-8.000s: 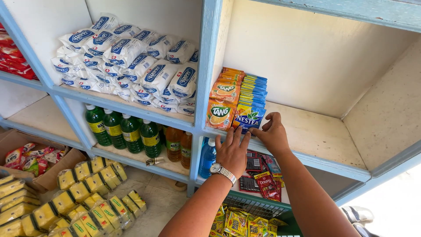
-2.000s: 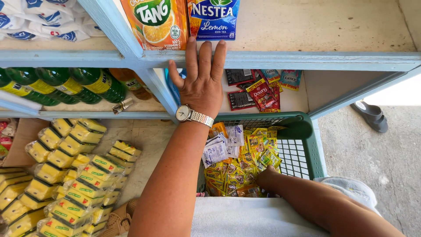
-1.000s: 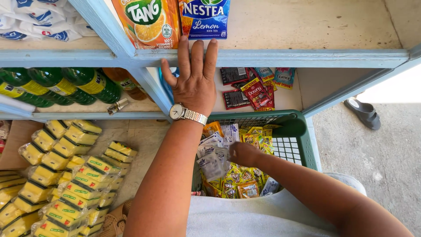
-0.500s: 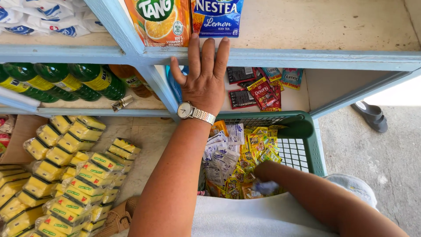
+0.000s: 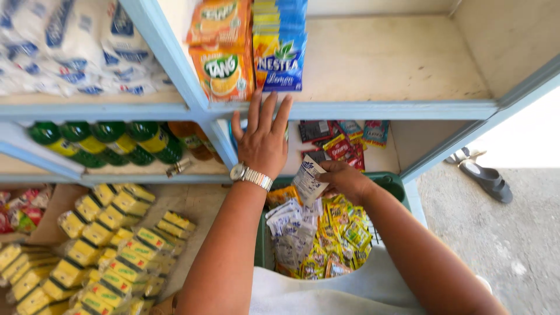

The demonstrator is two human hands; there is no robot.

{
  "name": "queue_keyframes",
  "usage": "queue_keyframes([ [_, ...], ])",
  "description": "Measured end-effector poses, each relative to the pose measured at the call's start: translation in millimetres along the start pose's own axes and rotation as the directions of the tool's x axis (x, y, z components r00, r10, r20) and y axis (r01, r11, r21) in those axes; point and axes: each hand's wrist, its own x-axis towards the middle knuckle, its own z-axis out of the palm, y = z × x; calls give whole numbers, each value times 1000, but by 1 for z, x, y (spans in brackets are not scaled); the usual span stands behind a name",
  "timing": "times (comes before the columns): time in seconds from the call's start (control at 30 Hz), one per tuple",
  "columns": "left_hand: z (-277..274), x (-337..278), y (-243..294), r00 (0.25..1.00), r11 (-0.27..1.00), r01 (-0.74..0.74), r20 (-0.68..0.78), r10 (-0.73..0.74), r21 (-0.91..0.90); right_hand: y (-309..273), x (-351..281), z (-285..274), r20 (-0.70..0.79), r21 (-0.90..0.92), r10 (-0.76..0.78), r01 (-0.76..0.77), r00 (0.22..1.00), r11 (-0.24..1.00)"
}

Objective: Organizing and stocking powdered drink sachets on grocery store shelves from a plastic crate.

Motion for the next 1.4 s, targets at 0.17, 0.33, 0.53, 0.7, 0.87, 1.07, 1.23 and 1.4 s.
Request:
queue_keyframes([
  [0.17, -11, -5, 4, 998, 998, -58, -19, 58, 30, -1, 1, 9, -142, 344, -186, 225, 972, 912],
  [0.33, -23, -6, 20, 989, 988, -141, 36, 143, -71, 3, -10, 20, -284, 497, -228, 346, 931, 795],
  [0.53, -24, -6, 29, 987, 985, -135, 71, 143, -104, -30, -43, 32, -362, 539, -214, 390, 908, 746],
  [0.7, -23, -6, 40, 958, 988, -129, 247, 145, -80, -30, -48, 28, -444, 580, -207, 455, 872, 676],
  [0.87, -25, -7, 53, 936, 980, -134, 306, 175, -148, -35, -59, 30, -471, 633, -212, 496, 856, 595],
  [1.07, -22, -10, 57, 864, 972, -12, 487, 128, -236, -34, -62, 30, -447, 667, -210, 480, 870, 570],
  [1.23, -6, -16, 60, 866, 959, -48, 468, 179, -278, -43, -77, 32, -377, 668, -250, 449, 892, 594],
  [1.4, 23, -22, 46, 907, 752, 277, 421, 1, -598, -31, -68, 21, -557, 122, -601, 773, 573, 623],
])
